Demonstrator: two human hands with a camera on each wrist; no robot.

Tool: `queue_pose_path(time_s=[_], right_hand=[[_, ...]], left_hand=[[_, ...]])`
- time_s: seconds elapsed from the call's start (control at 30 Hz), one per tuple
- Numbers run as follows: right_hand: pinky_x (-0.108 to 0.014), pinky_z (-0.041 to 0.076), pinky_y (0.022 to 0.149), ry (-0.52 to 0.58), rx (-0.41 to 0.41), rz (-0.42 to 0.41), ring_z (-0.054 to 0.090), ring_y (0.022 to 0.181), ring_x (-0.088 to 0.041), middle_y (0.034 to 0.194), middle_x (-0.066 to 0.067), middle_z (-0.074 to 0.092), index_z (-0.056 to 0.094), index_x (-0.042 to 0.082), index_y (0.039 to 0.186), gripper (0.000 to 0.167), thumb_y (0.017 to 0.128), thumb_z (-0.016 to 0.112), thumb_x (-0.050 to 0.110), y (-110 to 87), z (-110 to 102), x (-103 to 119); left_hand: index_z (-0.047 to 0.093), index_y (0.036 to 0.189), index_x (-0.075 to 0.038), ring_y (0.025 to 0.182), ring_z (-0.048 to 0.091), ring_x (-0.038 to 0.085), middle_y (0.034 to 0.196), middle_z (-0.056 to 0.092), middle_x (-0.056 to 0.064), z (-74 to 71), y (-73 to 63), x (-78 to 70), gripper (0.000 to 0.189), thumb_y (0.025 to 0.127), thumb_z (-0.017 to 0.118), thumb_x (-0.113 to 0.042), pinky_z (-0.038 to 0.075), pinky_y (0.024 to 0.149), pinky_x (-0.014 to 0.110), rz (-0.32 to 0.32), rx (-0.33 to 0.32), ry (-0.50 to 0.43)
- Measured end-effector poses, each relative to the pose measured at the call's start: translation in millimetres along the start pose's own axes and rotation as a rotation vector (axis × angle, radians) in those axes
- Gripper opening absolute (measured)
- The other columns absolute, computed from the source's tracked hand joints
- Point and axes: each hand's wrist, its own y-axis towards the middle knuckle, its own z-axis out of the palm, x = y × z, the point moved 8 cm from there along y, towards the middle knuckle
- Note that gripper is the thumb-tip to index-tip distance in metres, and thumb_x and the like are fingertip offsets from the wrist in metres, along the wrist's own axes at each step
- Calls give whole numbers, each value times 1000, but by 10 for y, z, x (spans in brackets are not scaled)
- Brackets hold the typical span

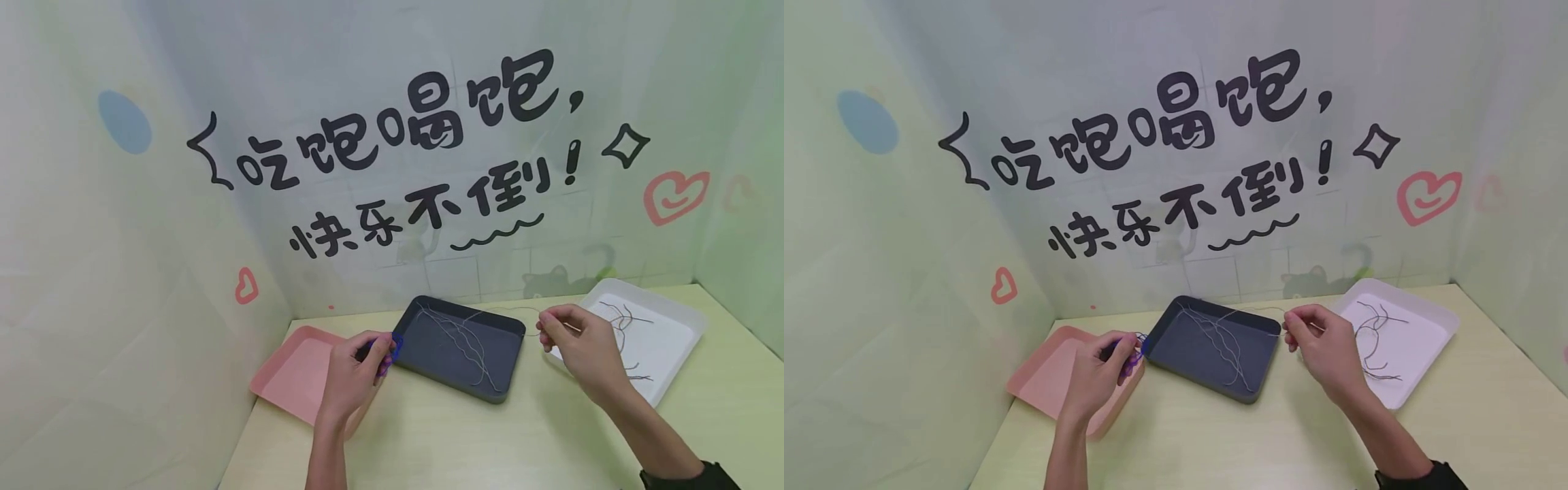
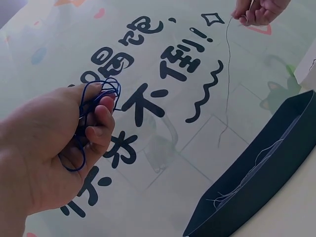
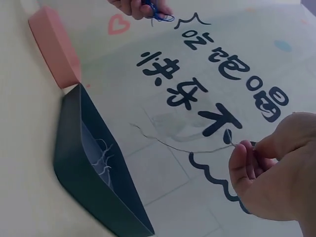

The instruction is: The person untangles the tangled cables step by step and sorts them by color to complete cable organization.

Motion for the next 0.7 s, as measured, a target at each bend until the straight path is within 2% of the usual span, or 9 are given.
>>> queue_pose_path(time_s=[0.1,0.17,0.37,0.47,0.53,0.7], right_hand=[[-22,68,80,82,49,40,78,80,-5,93,12,78,72,-6,117,24,113,72,18,49,195,-72],[-23,69,82,92,67,52,79,80,-6,93,10,78,72,-8,118,23,112,72,15,78,322,-113],[-23,69,79,20,119,33,81,78,-13,94,-11,80,71,-10,118,20,111,72,9,125,661,-240],[-26,70,78,-34,150,20,82,78,-20,92,-17,80,71,-8,116,18,111,71,9,133,805,-322],[-26,69,74,-98,165,10,81,77,-20,90,-14,80,73,-7,114,16,111,71,9,144,883,-381],[-22,55,64,-348,147,-69,69,72,-12,81,-4,78,78,3,104,9,107,75,11,163,976,-468]], left_hand=[[82,100,-7,63,65,9,80,73,10,-18,8,-12,22,113,72,-20,56,56,18,15,-23,-15],[82,101,-5,65,66,8,81,74,12,-26,11,-16,21,113,72,-19,58,58,19,20,-37,-12],[81,105,-1,68,67,13,87,74,24,-7,12,-18,21,113,71,-18,59,62,21,14,-41,-20],[81,103,-3,67,65,11,86,74,20,14,15,-23,21,113,71,-19,58,61,20,16,-31,-25],[81,101,-5,67,64,9,84,73,16,24,17,-30,21,113,71,-20,56,61,19,22,-30,-23],[82,100,-11,70,63,10,84,72,7,59,3,-12,21,112,73,-26,54,62,18,-11,-27,-43]])
